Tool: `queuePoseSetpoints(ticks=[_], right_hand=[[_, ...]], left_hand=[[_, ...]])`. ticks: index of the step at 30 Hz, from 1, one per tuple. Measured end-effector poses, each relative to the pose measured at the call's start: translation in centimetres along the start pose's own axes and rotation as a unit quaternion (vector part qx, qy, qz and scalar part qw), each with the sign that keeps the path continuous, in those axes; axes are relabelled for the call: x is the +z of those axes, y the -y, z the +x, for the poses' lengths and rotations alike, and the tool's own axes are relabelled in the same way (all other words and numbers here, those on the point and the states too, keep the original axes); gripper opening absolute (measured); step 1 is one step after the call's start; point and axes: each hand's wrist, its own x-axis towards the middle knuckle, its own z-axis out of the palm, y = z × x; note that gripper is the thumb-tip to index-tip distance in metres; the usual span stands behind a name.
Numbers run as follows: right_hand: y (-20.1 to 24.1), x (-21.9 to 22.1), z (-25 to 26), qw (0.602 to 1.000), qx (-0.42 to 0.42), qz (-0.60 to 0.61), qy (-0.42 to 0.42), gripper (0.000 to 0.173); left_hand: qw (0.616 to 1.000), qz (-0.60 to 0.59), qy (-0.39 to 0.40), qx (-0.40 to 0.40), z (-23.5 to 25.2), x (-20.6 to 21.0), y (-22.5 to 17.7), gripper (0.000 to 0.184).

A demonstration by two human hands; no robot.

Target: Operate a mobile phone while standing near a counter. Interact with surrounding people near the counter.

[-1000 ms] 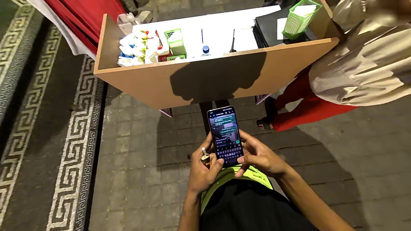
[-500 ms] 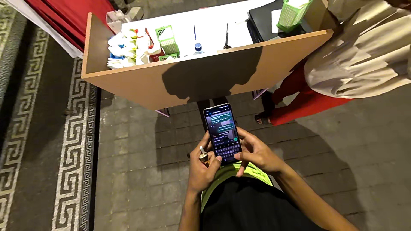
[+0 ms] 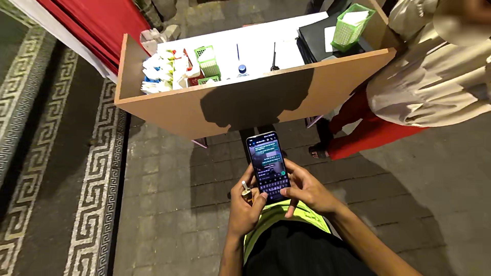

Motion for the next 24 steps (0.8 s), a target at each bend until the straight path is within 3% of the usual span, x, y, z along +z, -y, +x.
queuePoseSetpoints(ticks=[24], right_hand=[[-0.1,1.3,1.8,0.999,0.000,-0.028,0.021,0.063]], left_hand=[[0.998,0.008,-0.063,0.015,-0.7,-1.4,0.3,0.076]])
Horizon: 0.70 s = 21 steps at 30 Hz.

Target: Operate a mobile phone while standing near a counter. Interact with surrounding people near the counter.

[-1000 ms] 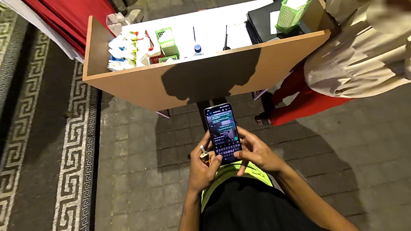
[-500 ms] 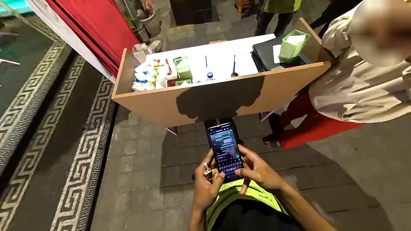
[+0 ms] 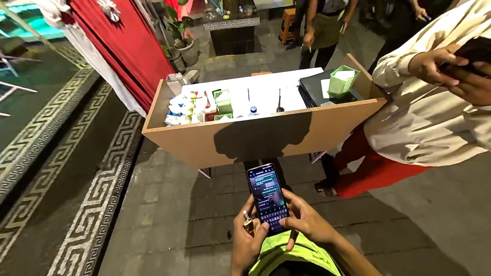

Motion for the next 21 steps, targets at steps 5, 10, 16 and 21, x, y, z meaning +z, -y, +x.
queuePoseSetpoints(ticks=[5,10,16,21], right_hand=[[-0.25,-0.13,0.16,1.000,0.012,0.001,-0.005,0.065],[-0.50,-0.05,0.28,1.000,0.004,-0.010,-0.009,0.066],[-0.86,-0.35,0.54,0.999,-0.007,-0.038,-0.010,0.068],[-0.93,-0.42,0.79,0.999,-0.012,-0.035,0.004,0.069]], left_hand=[[1.000,-0.008,0.008,-0.003,-0.08,-0.18,0.16,0.078],[1.000,-0.008,0.012,0.003,-0.13,-0.36,0.16,0.078],[1.000,0.016,-0.008,-0.017,-0.23,-0.32,-0.07,0.075],[1.000,0.003,0.002,0.000,-0.23,-0.44,-0.22,0.074]])
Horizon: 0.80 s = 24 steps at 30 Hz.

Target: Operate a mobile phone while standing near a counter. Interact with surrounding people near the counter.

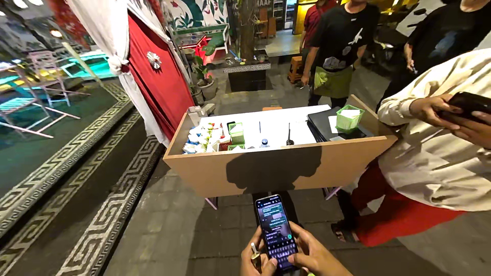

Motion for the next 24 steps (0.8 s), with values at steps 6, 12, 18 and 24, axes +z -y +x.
queuePoseSetpoints(ticks=[6,12,18,24], right_hand=[[1.0,0.5,-0.5,1.000,0.007,0.009,0.014,0.072],[1.4,1.2,-1.4,1.000,0.002,0.009,-0.004,0.076],[0.8,1.0,-1.8,0.999,0.000,0.017,-0.030,0.070],[0.9,0.4,-1.9,0.999,0.002,0.039,-0.022,0.065]], left_hand=[[1.000,0.017,-0.007,0.018,-0.1,0.0,0.0,0.076],[1.000,0.000,0.009,0.009,-0.6,0.7,-0.8,0.076],[1.000,-0.016,0.022,0.009,-0.7,1.0,-0.3,0.075],[1.000,-0.019,0.022,-0.007,-0.5,1.4,-0.4,0.074]])
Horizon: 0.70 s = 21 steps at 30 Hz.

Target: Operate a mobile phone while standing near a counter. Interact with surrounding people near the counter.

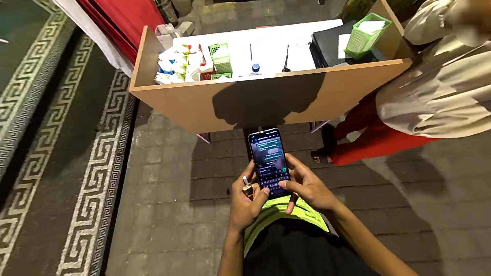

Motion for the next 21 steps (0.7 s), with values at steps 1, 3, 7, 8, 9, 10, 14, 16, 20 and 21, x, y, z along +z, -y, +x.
queuePoseSetpoints(ticks=[1,3,7,8,9,10,14,16,20,21], right_hand=[[0.06,-0.07,0.03,1.000,-0.001,0.002,0.004,0.065],[0.15,-0.23,0.11,1.000,-0.007,0.000,0.013,0.066],[0.39,-0.23,0.32,0.999,-0.017,-0.016,0.025,0.067],[0.44,-0.24,0.36,0.999,-0.020,-0.018,0.028,0.067],[0.48,-0.24,0.40,0.999,-0.022,-0.019,0.032,0.067],[0.52,-0.25,0.44,0.999,-0.023,-0.018,0.033,0.067],[0.55,-0.40,0.61,0.999,-0.025,-0.016,0.035,0.068],[0.53,-0.46,0.63,0.999,-0.024,-0.018,0.034,0.067],[0.58,-0.53,0.50,0.999,-0.015,-0.020,0.032,0.067],[0.57,-0.53,0.44,0.999,-0.014,-0.021,0.031,0.066]], left_hand=[[1.000,0.001,-0.004,-0.002,0.07,0.13,-0.09,0.074],[1.000,0.008,-0.012,-0.002,0.25,0.33,-0.17,0.075],[0.999,0.016,-0.029,0.001,0.50,0.64,-0.40,0.075],[0.999,0.016,-0.031,0.003,0.56,0.70,-0.49,0.075],[0.999,0.015,-0.033,0.004,0.62,0.72,-0.53,0.075],[0.999,0.016,-0.035,0.006,0.66,0.73,-0.58,0.075],[0.999,0.024,-0.039,0.007,0.71,0.75,-0.63,0.075],[0.999,0.023,-0.037,0.005,0.67,0.74,-0.58,0.074],[0.999,0.017,-0.036,0.008,0.46,0.81,-0.35,0.074],[0.999,0.016,-0.034,0.008,0.39,0.82,-0.32,0.074]])
